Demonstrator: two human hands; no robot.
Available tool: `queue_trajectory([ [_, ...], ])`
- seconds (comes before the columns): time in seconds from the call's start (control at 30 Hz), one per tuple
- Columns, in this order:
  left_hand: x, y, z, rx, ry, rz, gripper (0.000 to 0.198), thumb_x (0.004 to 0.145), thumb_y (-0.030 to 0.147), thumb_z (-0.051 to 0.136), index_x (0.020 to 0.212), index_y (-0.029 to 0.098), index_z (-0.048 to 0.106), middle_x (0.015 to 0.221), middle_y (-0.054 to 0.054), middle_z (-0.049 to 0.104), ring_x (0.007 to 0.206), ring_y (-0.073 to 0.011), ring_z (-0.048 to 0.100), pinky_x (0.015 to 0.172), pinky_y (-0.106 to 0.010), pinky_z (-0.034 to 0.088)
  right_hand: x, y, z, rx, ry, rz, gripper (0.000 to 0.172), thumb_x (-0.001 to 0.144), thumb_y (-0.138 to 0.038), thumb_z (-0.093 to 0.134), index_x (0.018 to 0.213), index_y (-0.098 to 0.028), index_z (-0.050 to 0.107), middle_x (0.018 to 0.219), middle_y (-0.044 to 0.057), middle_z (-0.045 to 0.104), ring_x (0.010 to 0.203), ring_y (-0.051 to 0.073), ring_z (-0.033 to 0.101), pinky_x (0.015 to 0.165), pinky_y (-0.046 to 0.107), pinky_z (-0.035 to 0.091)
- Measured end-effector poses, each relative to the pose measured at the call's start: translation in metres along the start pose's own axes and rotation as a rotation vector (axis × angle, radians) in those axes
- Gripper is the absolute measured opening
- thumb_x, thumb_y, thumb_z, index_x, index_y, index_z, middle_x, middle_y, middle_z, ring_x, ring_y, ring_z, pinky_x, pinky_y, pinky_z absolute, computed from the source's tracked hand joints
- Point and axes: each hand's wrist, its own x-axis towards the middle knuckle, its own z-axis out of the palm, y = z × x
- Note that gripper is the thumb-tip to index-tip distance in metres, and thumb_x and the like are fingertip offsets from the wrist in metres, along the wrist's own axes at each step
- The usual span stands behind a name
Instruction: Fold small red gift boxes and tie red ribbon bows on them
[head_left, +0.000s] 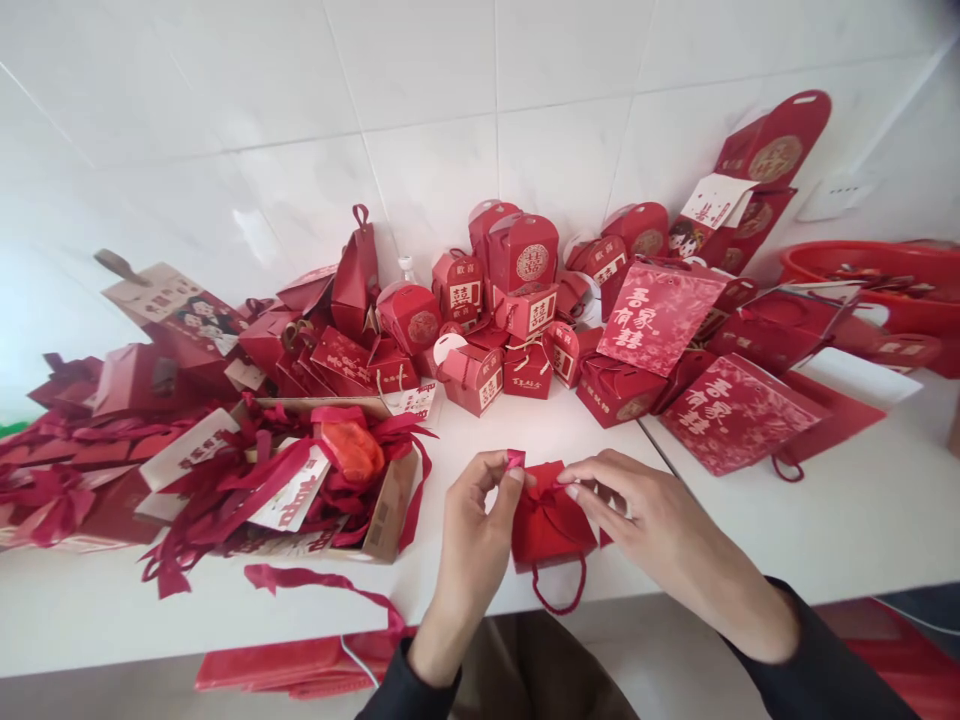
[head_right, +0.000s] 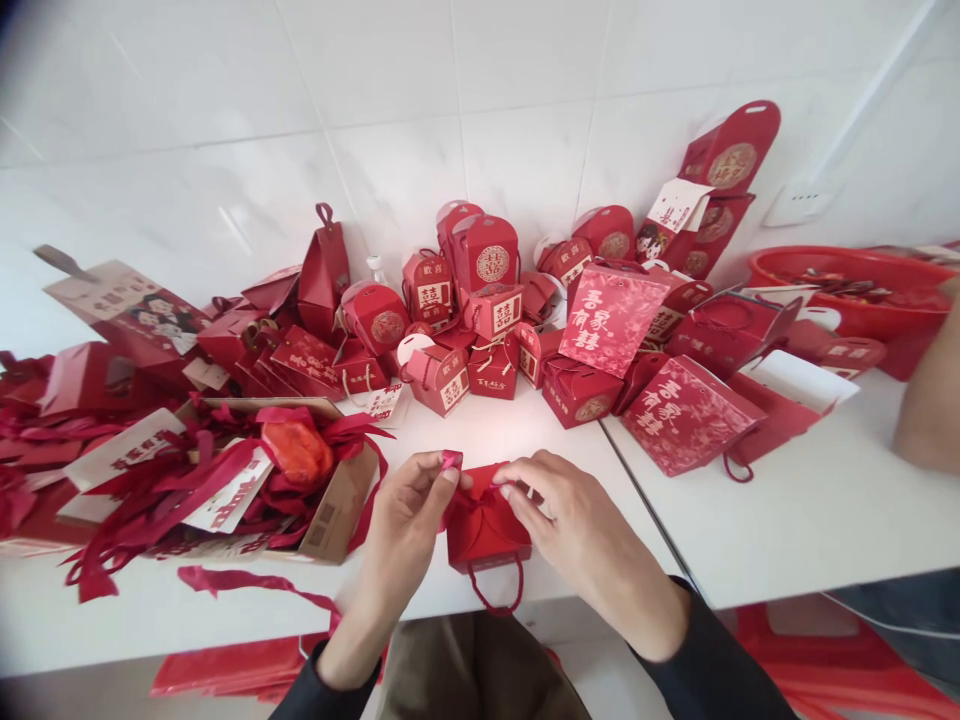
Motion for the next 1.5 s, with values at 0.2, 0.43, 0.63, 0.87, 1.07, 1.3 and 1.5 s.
queue_trajectory([
  [0.2, 0.003, 0.011, 0.003, 0.151, -0.047, 0.039, 0.02, 0.094, 0.035, 0.06, 0.095, 0.018, 0.069, 0.086, -0.005, 0.074, 0.083, -0.0189, 0.067, 0.079, -0.029, 0.05, 0.007, -0.014, 0.002, 0.208, -0.022, 0.001, 0.017, 0.1, -0.022, 0.052, 0.1, -0.025, 0.069, 0.105, 0.005, 0.072, 0.095, 0.021, 0.071, 0.084, 0.032, 0.057],
  [0.43, 0.0, 0.02, 0.002, 0.278, -0.29, 0.082, 0.026, 0.088, 0.02, 0.06, 0.11, 0.024, 0.074, 0.107, -0.005, 0.077, 0.099, -0.0238, 0.069, 0.093, -0.035, 0.05, 0.012, -0.016, 0.0, 0.414, -0.099, 0.109, 0.01, 0.1, -0.027, 0.057, 0.097, -0.024, 0.066, 0.096, 0.0, 0.073, 0.088, 0.018, 0.07, 0.081, 0.028, 0.056],
  [0.63, 0.004, 0.014, 0.003, 0.288, -0.242, 0.02, 0.027, 0.097, 0.038, 0.056, 0.088, 0.02, 0.075, 0.082, -0.004, 0.073, 0.079, -0.0195, 0.064, 0.076, -0.029, 0.048, 0.013, -0.01, 0.002, 0.339, -0.006, 0.055, 0.017, 0.1, -0.029, 0.054, 0.109, -0.025, 0.067, 0.116, 0.004, 0.071, 0.107, 0.022, 0.067, 0.091, 0.033, 0.053],
  [0.87, 0.005, 0.013, 0.002, 0.276, -0.251, -0.036, 0.04, 0.098, 0.047, 0.05, 0.071, 0.019, 0.059, 0.067, 0.0, 0.059, 0.064, -0.0138, 0.051, 0.061, -0.025, 0.039, 0.01, -0.007, 0.006, 0.281, -0.002, 0.147, 0.015, 0.098, -0.03, 0.056, 0.105, -0.024, 0.068, 0.102, 0.003, 0.072, 0.087, 0.019, 0.066, 0.077, 0.03, 0.053],
  [1.07, 0.004, 0.013, 0.007, 0.183, -0.15, -0.104, 0.033, 0.094, 0.045, 0.054, 0.078, 0.018, 0.063, 0.066, 0.0, 0.061, 0.062, -0.0135, 0.053, 0.061, -0.025, 0.041, 0.009, -0.01, 0.011, 0.348, 0.083, 0.194, 0.012, 0.097, -0.031, 0.058, 0.099, -0.023, 0.067, 0.093, 0.002, 0.069, 0.079, 0.019, 0.062, 0.076, 0.03, 0.05],
  [1.3, 0.003, 0.007, 0.008, 0.028, -0.113, -0.138, 0.028, 0.095, 0.045, 0.055, 0.086, 0.019, 0.059, 0.067, 0.001, 0.06, 0.064, -0.013, 0.054, 0.064, -0.024, 0.043, 0.003, -0.016, 0.018, 0.536, 0.123, 0.228, 0.008, 0.097, -0.031, 0.062, 0.096, -0.023, 0.065, 0.089, -0.002, 0.064, 0.079, 0.016, 0.059, 0.074, 0.026, 0.048],
  [1.5, 0.003, 0.007, 0.007, 0.031, -0.035, -0.11, 0.026, 0.093, 0.043, 0.057, 0.083, 0.019, 0.059, 0.075, 0.001, 0.059, 0.07, -0.0128, 0.054, 0.067, -0.023, 0.045, -0.003, -0.019, 0.021, 0.555, -0.007, 0.187, 0.004, 0.099, -0.025, 0.058, 0.098, -0.024, 0.062, 0.089, -0.003, 0.062, 0.077, 0.014, 0.057, 0.074, 0.025, 0.047],
])
